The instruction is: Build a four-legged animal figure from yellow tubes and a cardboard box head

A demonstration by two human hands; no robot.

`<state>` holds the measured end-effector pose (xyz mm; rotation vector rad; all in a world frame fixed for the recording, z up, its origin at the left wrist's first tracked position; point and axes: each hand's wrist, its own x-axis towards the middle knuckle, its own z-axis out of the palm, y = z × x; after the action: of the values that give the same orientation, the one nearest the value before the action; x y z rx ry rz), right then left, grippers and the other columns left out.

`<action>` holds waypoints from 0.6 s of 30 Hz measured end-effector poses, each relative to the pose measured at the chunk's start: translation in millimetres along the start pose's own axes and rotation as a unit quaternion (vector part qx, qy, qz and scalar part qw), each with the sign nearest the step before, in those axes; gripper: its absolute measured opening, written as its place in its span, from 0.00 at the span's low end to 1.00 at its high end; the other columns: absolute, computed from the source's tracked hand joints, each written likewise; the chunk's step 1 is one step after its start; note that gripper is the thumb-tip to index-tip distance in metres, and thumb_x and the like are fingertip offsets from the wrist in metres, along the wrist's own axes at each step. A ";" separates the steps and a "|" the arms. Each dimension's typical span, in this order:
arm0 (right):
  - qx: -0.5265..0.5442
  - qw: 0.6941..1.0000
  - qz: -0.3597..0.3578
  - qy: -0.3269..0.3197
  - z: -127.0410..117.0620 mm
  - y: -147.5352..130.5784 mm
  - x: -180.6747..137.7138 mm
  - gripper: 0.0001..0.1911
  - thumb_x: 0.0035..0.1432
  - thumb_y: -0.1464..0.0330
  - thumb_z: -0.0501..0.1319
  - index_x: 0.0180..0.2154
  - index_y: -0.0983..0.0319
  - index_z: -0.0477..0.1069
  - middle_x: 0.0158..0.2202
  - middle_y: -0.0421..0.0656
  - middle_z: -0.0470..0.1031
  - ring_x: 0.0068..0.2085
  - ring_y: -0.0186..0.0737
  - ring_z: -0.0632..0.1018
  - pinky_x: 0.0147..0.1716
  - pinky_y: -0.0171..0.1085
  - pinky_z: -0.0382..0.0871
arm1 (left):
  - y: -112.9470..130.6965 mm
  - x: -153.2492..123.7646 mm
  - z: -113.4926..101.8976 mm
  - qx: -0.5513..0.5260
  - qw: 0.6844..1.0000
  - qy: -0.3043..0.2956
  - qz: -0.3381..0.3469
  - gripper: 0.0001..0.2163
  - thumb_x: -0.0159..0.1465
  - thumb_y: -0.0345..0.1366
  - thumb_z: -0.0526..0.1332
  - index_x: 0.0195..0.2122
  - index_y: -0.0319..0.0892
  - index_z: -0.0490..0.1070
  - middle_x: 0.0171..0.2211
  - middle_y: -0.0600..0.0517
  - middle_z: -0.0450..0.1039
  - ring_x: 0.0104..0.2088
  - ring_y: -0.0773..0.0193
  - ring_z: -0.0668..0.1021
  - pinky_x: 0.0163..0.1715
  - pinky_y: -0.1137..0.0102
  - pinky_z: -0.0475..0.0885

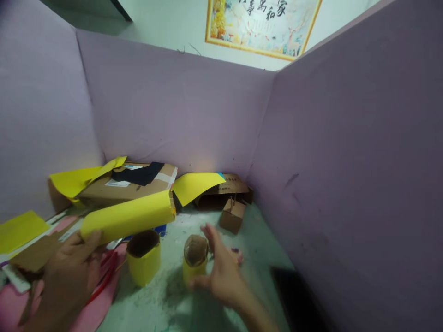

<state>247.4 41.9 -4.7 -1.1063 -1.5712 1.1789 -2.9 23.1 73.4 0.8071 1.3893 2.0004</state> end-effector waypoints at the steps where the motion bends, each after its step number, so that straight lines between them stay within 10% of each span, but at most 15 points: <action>1: -0.005 1.000 0.007 0.002 3.6 0.9 4.2 0.60 0.29 0.69 0.78 0.64 0.55 0.54 0.67 0.54 0.58 0.67 0.60 0.60 0.66 0.56 0.50 | 0.8 -0.5 0.0 -0.001 1.000 -0.005 0.001 0.08 0.39 0.37 0.69 0.15 0.45 0.70 0.17 0.55 0.63 0.24 0.62 0.71 0.29 0.65 0.77; 18: 0.016 0.999 -0.032 -0.014 9.9 6.0 20.3 0.28 0.35 0.75 0.72 0.44 0.60 0.74 0.40 0.42 0.79 0.42 0.48 0.78 0.43 0.43 0.71 | -49.9 11.4 -23.7 -0.030 0.998 -0.013 -0.056 0.15 0.37 0.38 0.74 0.26 0.46 0.74 0.24 0.56 0.76 0.28 0.66 0.77 0.28 0.79 0.74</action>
<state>234.0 60.3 -9.9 -1.0164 -1.5916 1.1774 -22.5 32.2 21.3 0.7097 1.3228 1.9296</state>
